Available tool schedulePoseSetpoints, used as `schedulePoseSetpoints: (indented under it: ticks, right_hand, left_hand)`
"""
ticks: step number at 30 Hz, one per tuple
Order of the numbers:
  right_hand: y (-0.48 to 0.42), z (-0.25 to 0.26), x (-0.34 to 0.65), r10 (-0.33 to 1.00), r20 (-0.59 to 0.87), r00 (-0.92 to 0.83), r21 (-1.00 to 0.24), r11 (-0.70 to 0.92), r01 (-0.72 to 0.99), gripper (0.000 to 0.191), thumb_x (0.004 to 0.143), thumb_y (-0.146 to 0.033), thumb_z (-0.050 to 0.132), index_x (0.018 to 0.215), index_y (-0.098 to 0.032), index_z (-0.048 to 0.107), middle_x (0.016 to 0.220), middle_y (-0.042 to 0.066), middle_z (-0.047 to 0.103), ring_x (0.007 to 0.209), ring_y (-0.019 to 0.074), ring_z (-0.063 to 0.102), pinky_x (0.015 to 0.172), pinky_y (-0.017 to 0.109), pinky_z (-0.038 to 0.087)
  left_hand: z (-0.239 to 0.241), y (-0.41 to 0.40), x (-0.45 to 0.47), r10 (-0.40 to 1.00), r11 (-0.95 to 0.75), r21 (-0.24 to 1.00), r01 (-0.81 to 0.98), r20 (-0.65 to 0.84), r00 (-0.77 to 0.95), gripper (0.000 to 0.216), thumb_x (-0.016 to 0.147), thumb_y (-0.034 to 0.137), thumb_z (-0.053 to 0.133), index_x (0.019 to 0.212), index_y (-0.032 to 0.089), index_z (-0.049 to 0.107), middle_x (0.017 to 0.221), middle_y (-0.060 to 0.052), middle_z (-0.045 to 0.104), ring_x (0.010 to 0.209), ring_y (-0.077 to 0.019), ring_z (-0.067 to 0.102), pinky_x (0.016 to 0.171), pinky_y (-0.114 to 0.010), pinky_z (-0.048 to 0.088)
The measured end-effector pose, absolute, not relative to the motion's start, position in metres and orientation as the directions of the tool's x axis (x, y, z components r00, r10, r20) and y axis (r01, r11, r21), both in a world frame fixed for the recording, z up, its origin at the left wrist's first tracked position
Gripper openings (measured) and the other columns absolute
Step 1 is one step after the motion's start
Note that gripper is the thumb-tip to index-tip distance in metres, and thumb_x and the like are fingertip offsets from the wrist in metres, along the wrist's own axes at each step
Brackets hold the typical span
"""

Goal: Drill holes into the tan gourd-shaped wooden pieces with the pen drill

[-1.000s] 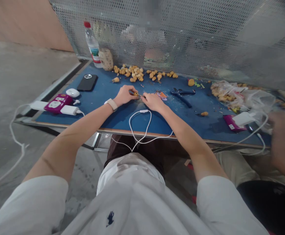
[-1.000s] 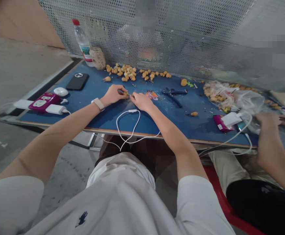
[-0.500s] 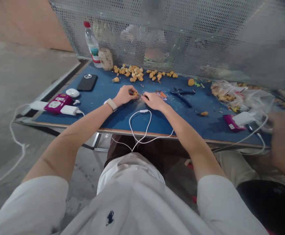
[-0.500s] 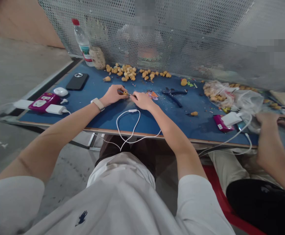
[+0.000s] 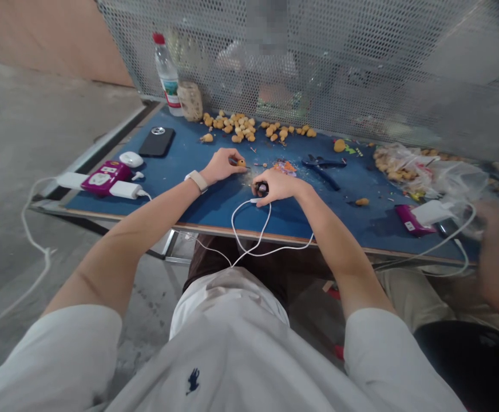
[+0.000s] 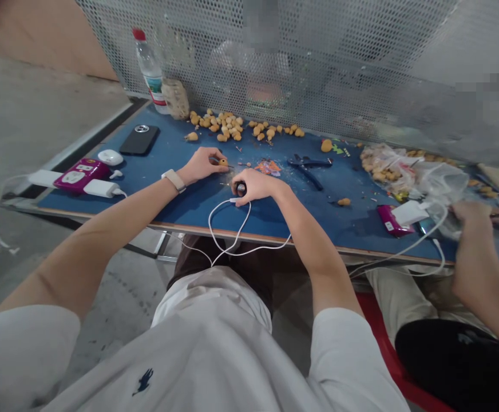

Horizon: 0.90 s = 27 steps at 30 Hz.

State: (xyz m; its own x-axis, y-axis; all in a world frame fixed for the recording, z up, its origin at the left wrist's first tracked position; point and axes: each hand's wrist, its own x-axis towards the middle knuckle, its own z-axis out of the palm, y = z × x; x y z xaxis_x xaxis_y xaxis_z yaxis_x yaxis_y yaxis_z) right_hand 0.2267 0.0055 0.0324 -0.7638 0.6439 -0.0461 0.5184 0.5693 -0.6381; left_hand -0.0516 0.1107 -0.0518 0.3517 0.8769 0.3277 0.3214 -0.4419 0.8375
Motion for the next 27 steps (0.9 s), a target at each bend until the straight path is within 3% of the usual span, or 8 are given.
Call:
schedulePoseSetpoints:
  ticks: [3, 6, 9, 13, 17, 19, 22, 27]
  right_hand:
    - [0.005, 0.03, 0.228, 0.676, -0.033, -0.736, -0.606, 0.572, 0.552, 0.017, 0.077, -0.039, 0.092, 0.085, -0.026, 0.084, 0.081, 0.0, 0.081, 0.083, 0.024, 0.072, 0.088, 0.041, 0.054]
    - [0.008, 0.028, 0.232, 0.723, 0.003, -0.691, -0.571, 0.569, 0.593, 0.012, 0.079, -0.035, 0.09, 0.082, -0.026, 0.083, 0.074, -0.002, 0.075, 0.079, 0.023, 0.069, 0.086, 0.04, 0.052]
    - [0.013, 0.025, 0.237, 0.75, 0.046, -0.66, -0.536, 0.576, 0.617, 0.013, 0.084, -0.035, 0.091, 0.08, -0.026, 0.082, 0.075, 0.0, 0.076, 0.08, 0.0235, 0.067, 0.084, 0.04, 0.051]
    - [0.02, 0.023, 0.241, 0.765, 0.063, -0.641, -0.522, 0.573, 0.632, 0.017, 0.086, -0.037, 0.096, 0.08, -0.026, 0.085, 0.079, 0.002, 0.08, 0.084, 0.0259, 0.072, 0.084, 0.04, 0.052]
    - [0.025, 0.019, 0.243, 0.776, 0.092, -0.624, -0.53, 0.569, 0.629, 0.032, 0.093, -0.055, 0.101, 0.092, -0.024, 0.095, 0.092, 0.007, 0.089, 0.092, 0.0284, 0.078, 0.089, 0.041, 0.054]
    - [0.028, 0.016, 0.244, 0.796, 0.119, -0.594, -0.498, 0.565, 0.658, 0.037, 0.103, -0.058, 0.095, 0.101, -0.022, 0.099, 0.102, 0.01, 0.093, 0.096, 0.0297, 0.081, 0.093, 0.042, 0.055]
    - [0.033, 0.011, 0.248, 0.822, 0.142, -0.551, -0.481, 0.544, 0.687, 0.038, 0.115, -0.052, 0.084, 0.118, -0.018, 0.101, 0.118, 0.016, 0.097, 0.105, 0.0318, 0.084, 0.1, 0.043, 0.057]
    - [0.037, 0.004, 0.251, 0.806, 0.189, -0.561, -0.516, 0.567, 0.642, 0.038, 0.118, -0.048, 0.081, 0.131, -0.017, 0.099, 0.132, 0.018, 0.098, 0.119, 0.0349, 0.088, 0.108, 0.044, 0.059]
  left_hand:
    - [-0.052, 0.111, -0.052, 0.877, -0.44, 0.844, 0.307, 0.33, 0.349, 0.044, 0.075, 0.039, 0.119, 0.097, 0.021, 0.085, 0.109, -0.01, 0.089, 0.101, -0.0288, 0.084, 0.102, -0.045, 0.074]
    - [-0.05, 0.108, -0.053, 0.876, -0.432, 0.852, 0.295, 0.32, 0.361, 0.045, 0.076, 0.034, 0.119, 0.1, 0.021, 0.084, 0.11, -0.01, 0.088, 0.102, -0.0289, 0.085, 0.103, -0.045, 0.075]
    - [-0.048, 0.104, -0.051, 0.881, -0.415, 0.868, 0.274, 0.307, 0.361, 0.041, 0.085, 0.029, 0.114, 0.107, 0.021, 0.08, 0.108, -0.009, 0.086, 0.099, -0.0283, 0.086, 0.102, -0.045, 0.076]
    - [-0.043, 0.1, -0.044, 0.907, -0.354, 0.9, 0.253, 0.264, 0.329, 0.021, 0.104, 0.029, 0.092, 0.116, 0.023, 0.076, 0.095, -0.005, 0.078, 0.083, -0.0251, 0.081, 0.086, -0.04, 0.072]
    - [-0.036, 0.096, -0.044, 0.885, -0.381, 0.896, 0.228, 0.283, 0.369, 0.012, 0.104, 0.03, 0.077, 0.115, 0.026, 0.076, 0.088, -0.001, 0.067, 0.074, -0.0235, 0.068, 0.077, -0.038, 0.063]
    - [-0.032, 0.092, -0.047, 0.842, -0.45, 0.856, 0.253, 0.312, 0.441, 0.014, 0.103, 0.035, 0.079, 0.113, 0.026, 0.079, 0.085, -0.002, 0.066, 0.076, -0.0251, 0.065, 0.081, -0.04, 0.061]
    - [-0.027, 0.083, -0.05, 0.763, -0.589, 0.74, 0.326, 0.375, 0.526, 0.026, 0.104, 0.049, 0.086, 0.11, 0.023, 0.086, 0.095, -0.005, 0.077, 0.089, -0.0277, 0.071, 0.096, -0.042, 0.063]
    - [-0.023, 0.074, -0.049, 0.729, -0.654, 0.636, 0.41, 0.385, 0.566, 0.03, 0.101, 0.049, 0.095, 0.117, 0.023, 0.094, 0.112, -0.007, 0.088, 0.104, -0.0312, 0.08, 0.111, -0.042, 0.065]
